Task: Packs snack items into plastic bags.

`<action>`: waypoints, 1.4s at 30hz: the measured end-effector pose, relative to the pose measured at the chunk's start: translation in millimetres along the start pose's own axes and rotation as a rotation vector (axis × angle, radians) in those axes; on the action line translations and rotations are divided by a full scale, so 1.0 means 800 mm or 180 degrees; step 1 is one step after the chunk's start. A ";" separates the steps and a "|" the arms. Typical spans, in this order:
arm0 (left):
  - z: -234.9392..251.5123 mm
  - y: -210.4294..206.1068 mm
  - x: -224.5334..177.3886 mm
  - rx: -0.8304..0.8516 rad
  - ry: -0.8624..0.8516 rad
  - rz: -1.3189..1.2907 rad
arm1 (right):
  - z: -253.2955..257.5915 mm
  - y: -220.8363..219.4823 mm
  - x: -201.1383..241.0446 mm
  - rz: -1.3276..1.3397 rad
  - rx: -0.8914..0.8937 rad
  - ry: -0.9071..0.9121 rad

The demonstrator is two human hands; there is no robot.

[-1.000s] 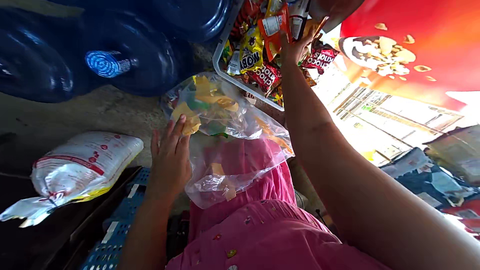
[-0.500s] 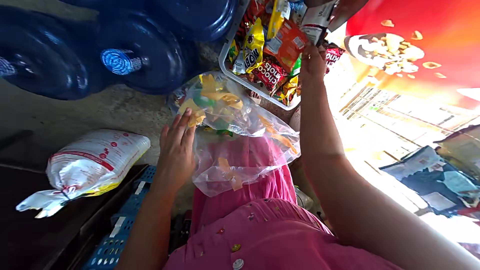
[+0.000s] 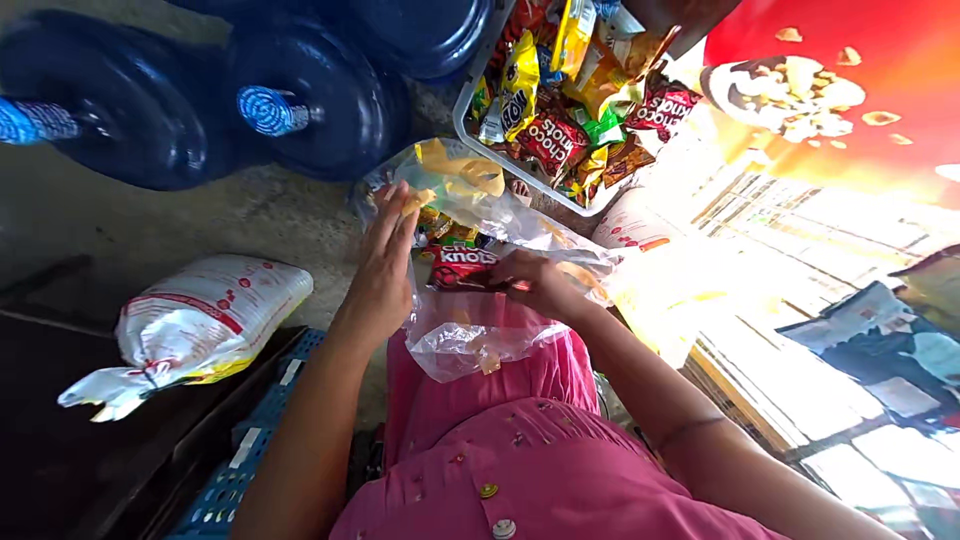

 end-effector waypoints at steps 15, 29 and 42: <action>-0.042 -0.039 0.007 -0.0094 0.0205 -0.0054 | 0.217 0.130 -0.207 -0.0960 -0.1166 -0.2090; -0.020 -0.037 0.000 -0.0115 0.0298 -0.0013 | 0.268 0.206 -0.178 -0.2399 -0.0839 -0.1268; -0.017 -0.028 0.001 -0.0043 0.0200 0.0120 | 0.226 0.239 -0.176 -0.2376 -0.0259 -0.1507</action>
Point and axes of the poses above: each hand's wrist, its own z-axis towards the middle knuckle, its own y-axis out of the back of the hand, x = y × z, the point moved 7 cm from there along z, towards the middle knuckle, and after that the axes turned 2 degrees about -z, right-handed, at the moved point
